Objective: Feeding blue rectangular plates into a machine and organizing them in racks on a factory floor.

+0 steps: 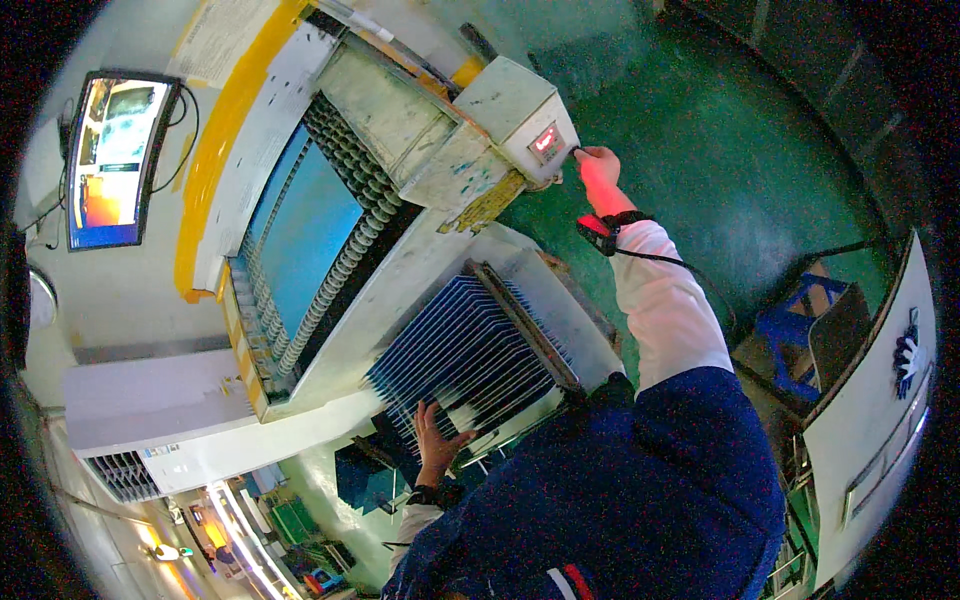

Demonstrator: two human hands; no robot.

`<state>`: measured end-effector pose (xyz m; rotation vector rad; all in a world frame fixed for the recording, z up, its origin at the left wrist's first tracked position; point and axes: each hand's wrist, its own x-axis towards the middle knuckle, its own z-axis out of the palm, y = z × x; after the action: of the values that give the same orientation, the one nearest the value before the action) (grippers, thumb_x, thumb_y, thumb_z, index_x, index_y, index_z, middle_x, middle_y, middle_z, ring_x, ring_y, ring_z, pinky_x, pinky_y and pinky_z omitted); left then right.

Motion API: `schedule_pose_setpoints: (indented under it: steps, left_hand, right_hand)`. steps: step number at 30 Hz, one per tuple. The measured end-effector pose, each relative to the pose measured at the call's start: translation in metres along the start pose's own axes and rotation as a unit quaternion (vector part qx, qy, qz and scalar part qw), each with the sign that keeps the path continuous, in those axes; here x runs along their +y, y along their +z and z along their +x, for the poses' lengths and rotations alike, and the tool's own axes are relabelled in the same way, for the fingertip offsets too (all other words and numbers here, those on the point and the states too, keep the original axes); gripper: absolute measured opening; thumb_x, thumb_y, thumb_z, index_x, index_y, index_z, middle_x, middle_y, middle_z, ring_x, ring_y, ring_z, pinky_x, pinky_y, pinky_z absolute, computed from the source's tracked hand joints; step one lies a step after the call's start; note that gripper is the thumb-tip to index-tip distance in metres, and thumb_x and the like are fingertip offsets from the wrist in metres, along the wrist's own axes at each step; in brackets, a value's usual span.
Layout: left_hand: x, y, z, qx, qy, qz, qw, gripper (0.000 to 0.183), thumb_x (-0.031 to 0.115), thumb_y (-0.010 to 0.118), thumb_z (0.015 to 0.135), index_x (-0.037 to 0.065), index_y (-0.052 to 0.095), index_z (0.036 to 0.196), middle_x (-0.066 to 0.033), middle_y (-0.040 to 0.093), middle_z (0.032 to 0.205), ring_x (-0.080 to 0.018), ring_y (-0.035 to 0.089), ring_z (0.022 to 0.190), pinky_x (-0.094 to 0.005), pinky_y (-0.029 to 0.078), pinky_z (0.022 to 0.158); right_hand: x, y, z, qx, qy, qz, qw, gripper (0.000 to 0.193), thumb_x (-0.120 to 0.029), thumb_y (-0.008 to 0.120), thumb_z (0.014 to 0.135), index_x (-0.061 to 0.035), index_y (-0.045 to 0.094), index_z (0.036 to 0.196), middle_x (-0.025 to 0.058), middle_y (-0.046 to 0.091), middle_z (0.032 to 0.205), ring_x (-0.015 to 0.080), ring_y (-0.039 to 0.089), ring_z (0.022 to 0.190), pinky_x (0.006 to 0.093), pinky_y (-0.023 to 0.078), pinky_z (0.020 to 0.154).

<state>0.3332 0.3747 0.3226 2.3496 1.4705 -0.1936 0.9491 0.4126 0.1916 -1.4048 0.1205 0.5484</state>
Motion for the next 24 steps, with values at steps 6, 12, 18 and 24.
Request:
schedule_pose_setpoints:
  steps: [6,12,18,24]
  left_hand:
    - [-0.0034,0.0029,0.0009,0.004,0.009,0.012,1.000,0.109,0.051,0.092,0.060,0.008,0.041,0.145,-0.0223,0.025,0.161,-0.0441,0.022,0.148,-0.0535,0.024,0.121]
    - [-0.0068,0.0056,-0.0001,0.015,0.022,0.005,1.000,0.109,0.051,0.093,0.059,0.008,0.042,0.145,-0.0227,0.026,0.160,-0.0458,0.023,0.147,-0.0551,0.025,0.120]
    - [-0.0097,0.0071,0.0021,0.014,0.025,0.006,1.000,0.109,0.053,0.093,0.059,0.008,0.041,0.145,-0.0222,0.026,0.161,-0.0469,0.024,0.146,-0.0562,0.027,0.119]
    - [-0.0099,0.0086,0.0012,0.013,0.020,0.025,0.999,0.109,0.053,0.092,0.060,0.009,0.041,0.145,-0.0217,0.026,0.161,-0.0457,0.023,0.147,-0.0558,0.026,0.120]
  right_hand:
    - [0.0016,0.0041,0.0011,0.032,0.016,0.019,0.999,0.024,-0.013,0.076,0.087,0.0019,0.067,0.102,0.0065,0.065,0.075,0.0139,0.060,0.061,0.0289,0.047,0.052]
    - [0.0047,0.0048,0.0012,0.025,0.015,0.036,0.999,0.026,-0.016,0.079,0.083,0.0011,0.069,0.100,0.0068,0.067,0.077,0.0147,0.061,0.061,0.0308,0.046,0.051]
    - [0.0055,0.0041,0.0029,0.020,0.015,0.040,0.999,0.025,-0.017,0.079,0.084,0.0006,0.070,0.099,0.0062,0.067,0.076,0.0147,0.059,0.058,0.0312,0.046,0.051]
    - [0.0090,0.0023,0.0071,0.000,0.016,0.031,0.999,0.022,-0.015,0.074,0.089,0.0017,0.066,0.101,0.0061,0.067,0.082,0.0139,0.059,0.063,0.0288,0.047,0.053]
